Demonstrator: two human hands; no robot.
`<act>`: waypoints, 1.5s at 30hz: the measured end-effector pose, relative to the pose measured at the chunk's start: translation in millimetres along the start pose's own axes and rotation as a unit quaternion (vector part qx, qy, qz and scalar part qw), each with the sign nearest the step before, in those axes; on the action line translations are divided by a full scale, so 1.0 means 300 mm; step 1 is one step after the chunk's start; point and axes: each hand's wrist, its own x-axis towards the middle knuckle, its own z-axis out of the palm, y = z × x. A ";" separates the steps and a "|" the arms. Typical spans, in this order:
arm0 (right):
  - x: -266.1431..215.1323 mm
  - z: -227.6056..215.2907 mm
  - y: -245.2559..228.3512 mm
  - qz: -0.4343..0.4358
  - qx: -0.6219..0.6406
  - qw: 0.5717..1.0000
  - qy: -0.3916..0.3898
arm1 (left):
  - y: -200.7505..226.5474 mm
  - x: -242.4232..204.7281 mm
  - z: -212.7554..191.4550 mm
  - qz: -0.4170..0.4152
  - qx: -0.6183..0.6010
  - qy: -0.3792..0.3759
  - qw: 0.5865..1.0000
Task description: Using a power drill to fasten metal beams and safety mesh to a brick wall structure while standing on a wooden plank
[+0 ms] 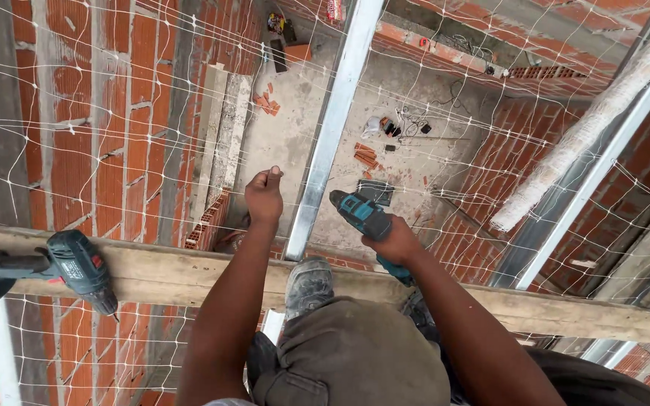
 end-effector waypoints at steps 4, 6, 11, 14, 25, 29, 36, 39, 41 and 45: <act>0.004 0.003 0.047 0.050 -0.042 0.998 -0.001 | 0.063 -0.078 -0.038 0.023 0.028 0.036 0.999; 0.002 -0.006 0.015 0.059 -0.062 0.996 -0.010 | 0.164 -0.211 -0.051 0.137 0.143 0.021 0.980; -0.033 -0.032 -0.080 0.066 -0.120 0.990 -0.043 | 0.168 -0.263 0.040 0.337 0.463 -0.058 0.817; -0.062 -0.064 -0.122 0.053 -0.118 0.989 -0.064 | 0.092 -0.201 0.086 0.408 0.530 0.010 0.744; -0.172 -0.183 -0.265 0.036 -0.024 0.998 -0.038 | -0.016 -0.304 0.087 0.403 0.501 -0.021 0.765; -0.132 -0.180 -0.048 0.055 0.001 0.998 -0.015 | 0.040 -0.308 0.074 0.441 0.475 0.000 0.762; -0.119 -0.166 0.014 0.015 0.029 0.999 0.012 | 0.140 -0.354 0.035 0.326 0.390 -0.091 0.856; -0.117 -0.185 -0.046 -0.030 0.028 0.999 0.020 | 0.115 -0.297 0.031 0.276 0.354 -0.152 0.881; -0.108 -0.193 -0.044 -0.045 0.033 0.998 0.028 | 0.108 -0.270 0.026 0.260 0.316 -0.168 0.897; -0.046 -0.166 0.101 -0.123 0.061 0.990 0.009 | 0.038 -0.193 0.029 0.147 0.030 -0.230 0.962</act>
